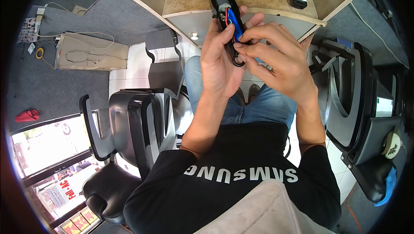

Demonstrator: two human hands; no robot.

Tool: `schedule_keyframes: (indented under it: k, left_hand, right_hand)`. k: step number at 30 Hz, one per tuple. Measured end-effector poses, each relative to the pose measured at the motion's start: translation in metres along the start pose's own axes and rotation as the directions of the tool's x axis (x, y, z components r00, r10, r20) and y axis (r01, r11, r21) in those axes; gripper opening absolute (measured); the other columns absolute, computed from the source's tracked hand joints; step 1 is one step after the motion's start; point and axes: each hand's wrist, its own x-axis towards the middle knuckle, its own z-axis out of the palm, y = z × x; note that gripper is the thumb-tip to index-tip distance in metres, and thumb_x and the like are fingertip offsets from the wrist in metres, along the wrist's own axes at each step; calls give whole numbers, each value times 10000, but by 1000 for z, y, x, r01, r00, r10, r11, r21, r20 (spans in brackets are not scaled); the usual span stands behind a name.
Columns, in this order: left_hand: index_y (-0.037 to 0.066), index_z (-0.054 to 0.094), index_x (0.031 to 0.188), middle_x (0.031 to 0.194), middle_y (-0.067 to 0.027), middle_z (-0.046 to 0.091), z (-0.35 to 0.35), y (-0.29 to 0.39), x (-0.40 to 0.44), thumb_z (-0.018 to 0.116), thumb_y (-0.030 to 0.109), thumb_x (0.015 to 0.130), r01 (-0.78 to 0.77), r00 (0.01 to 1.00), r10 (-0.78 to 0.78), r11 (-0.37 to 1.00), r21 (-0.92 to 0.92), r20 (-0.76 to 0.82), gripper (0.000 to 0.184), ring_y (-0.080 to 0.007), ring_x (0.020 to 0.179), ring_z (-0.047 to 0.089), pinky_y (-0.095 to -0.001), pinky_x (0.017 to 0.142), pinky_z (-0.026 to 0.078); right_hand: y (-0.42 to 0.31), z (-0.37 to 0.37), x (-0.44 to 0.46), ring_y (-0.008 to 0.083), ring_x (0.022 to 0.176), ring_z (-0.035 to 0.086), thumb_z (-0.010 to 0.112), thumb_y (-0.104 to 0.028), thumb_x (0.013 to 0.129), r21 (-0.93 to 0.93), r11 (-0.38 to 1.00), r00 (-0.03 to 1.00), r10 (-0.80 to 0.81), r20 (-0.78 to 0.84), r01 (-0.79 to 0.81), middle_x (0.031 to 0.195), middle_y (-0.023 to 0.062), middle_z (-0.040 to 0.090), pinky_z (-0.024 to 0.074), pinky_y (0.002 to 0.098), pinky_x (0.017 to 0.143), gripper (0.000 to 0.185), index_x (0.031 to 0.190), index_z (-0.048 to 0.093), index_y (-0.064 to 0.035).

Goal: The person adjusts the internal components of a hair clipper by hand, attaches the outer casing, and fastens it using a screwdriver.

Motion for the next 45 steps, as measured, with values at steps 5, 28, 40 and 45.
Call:
schedule_keyframes:
  k: [5, 28, 40, 45]
  left_hand:
    - [-22, 423, 1449, 1474, -169, 550, 3, 1, -2, 511, 125, 1076, -25, 1000, 26, 997, 76, -11, 410, -384, 1382, 585, -463, 1052, 577]
    - [-23, 425, 1455, 1457, -169, 563, 8, 5, -3, 496, 88, 1059, 3, 1000, -3, 984, 179, -2, 418, -374, 1348, 609, -480, 1094, 538]
    - [-27, 460, 1489, 1499, -211, 569, 11, 3, -8, 469, 121, 1082, -57, 997, 65, 976, 211, -34, 433, -288, 1291, 630, -440, 1101, 525]
    - [-16, 442, 1515, 1513, -210, 561, 10, 0, -9, 485, 116, 1083, -95, 994, 103, 977, 189, -30, 454, -272, 1287, 624, -437, 1100, 523]
  right_hand:
    - [-1, -1, -1, 217, 878, 663, 814, -72, 796, 6, 1000, 1000, 23, -1, -23, 1026, 16, 677, 466, 352, 731, 195, 989, 781, -79]
    - [-3, -4, 1, 244, 831, 696, 827, -33, 789, 82, 995, 999, 49, 24, -51, 1029, 75, 651, 590, 358, 691, 229, 992, 723, -19]
    - [-14, -10, 8, 224, 851, 696, 820, 68, 765, 184, 968, 981, 146, 126, -168, 1036, 108, 641, 576, 329, 735, 212, 925, 683, 45]
    - [-17, -11, 12, 221, 850, 690, 812, 55, 809, 262, 935, 968, 210, 134, -239, 1034, 116, 634, 571, 328, 746, 163, 894, 673, 49]
